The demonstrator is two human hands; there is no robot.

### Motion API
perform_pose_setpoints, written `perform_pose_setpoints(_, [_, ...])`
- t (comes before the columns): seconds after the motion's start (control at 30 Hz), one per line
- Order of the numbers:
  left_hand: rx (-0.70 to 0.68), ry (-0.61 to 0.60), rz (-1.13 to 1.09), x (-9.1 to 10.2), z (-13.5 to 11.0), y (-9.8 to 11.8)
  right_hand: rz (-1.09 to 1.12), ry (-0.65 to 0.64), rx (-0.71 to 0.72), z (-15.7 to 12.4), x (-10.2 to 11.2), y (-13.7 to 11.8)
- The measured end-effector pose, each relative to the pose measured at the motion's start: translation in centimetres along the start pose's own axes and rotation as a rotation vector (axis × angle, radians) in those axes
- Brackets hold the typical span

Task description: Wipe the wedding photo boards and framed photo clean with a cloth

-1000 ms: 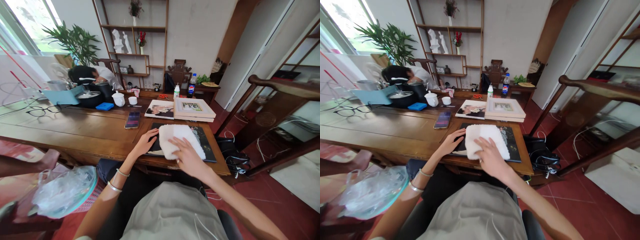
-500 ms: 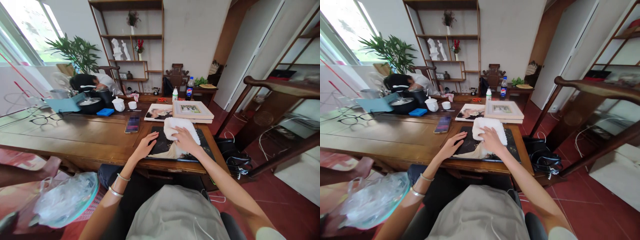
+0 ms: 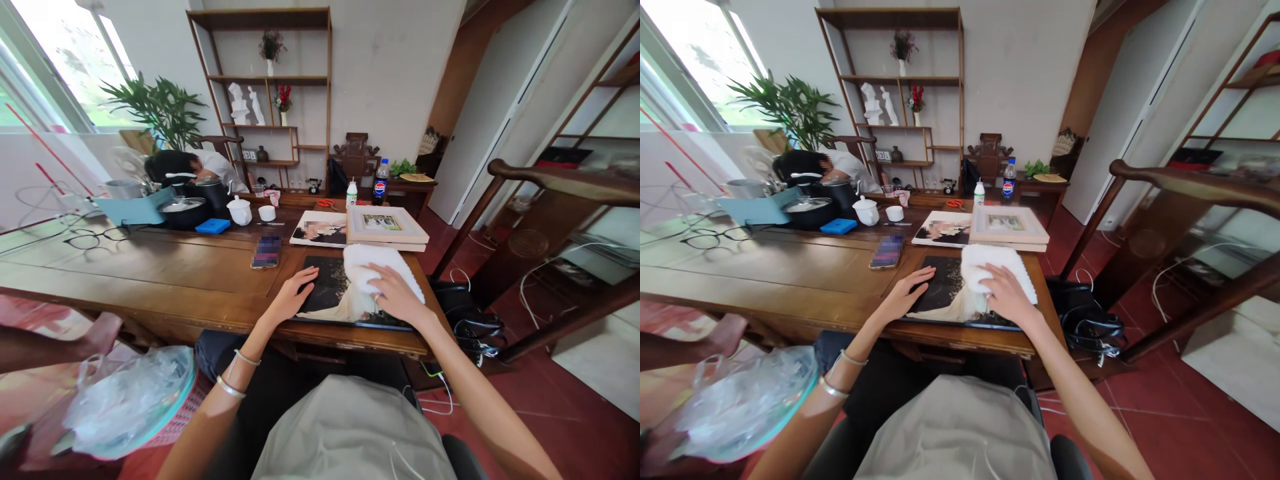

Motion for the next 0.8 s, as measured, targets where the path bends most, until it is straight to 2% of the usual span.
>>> perform_pose_setpoints(0.1, [-0.012, 0.013, -0.008, 0.0, 0.0, 0.0, -0.060, -0.014, -0.133, 1.6, -0.2, 1.9])
perform_pose_setpoints(0.17, [-0.009, 0.015, -0.011, 0.0, 0.0, 0.0, -0.085, -0.020, -0.111, 1.9, -0.4, 0.8])
perform_pose_setpoints(0.3, [0.006, 0.011, -0.015, -0.1, 0.0, -0.1, -0.058, -0.070, 0.172, 0.8, -0.8, -4.4])
perform_pose_setpoints(0.4, [0.014, 0.014, -0.010, 0.0, 0.1, -0.1, -0.024, -0.111, 0.343, 0.2, -0.7, -6.3])
perform_pose_setpoints(0.5, [0.017, 0.010, -0.002, 0.0, 0.1, -0.1, -0.011, -0.098, 0.350, 1.2, -0.3, -4.7])
perform_pose_setpoints(0.67, [0.004, 0.003, -0.004, 0.0, 0.0, 0.1, -0.067, 0.017, 0.059, 3.2, -0.2, 0.9])
perform_pose_setpoints(0.73, [0.004, 0.001, -0.001, 0.0, -0.1, 0.0, -0.079, 0.029, 0.021, 3.1, -0.3, 1.3])
perform_pose_setpoints(0.8, [0.011, -0.003, 0.004, -0.1, 0.0, 0.0, -0.064, 0.012, 0.085, 2.6, -0.3, 0.2])
Point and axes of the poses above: each hand's wrist, its own z-axis towards the middle knuckle, its own x-axis out of the back of the hand, y = z × x, the point moved 8 cm from there along z, towards the middle knuckle, and after that the axes turned 12 degrees about -y, right-handed, at the moved point
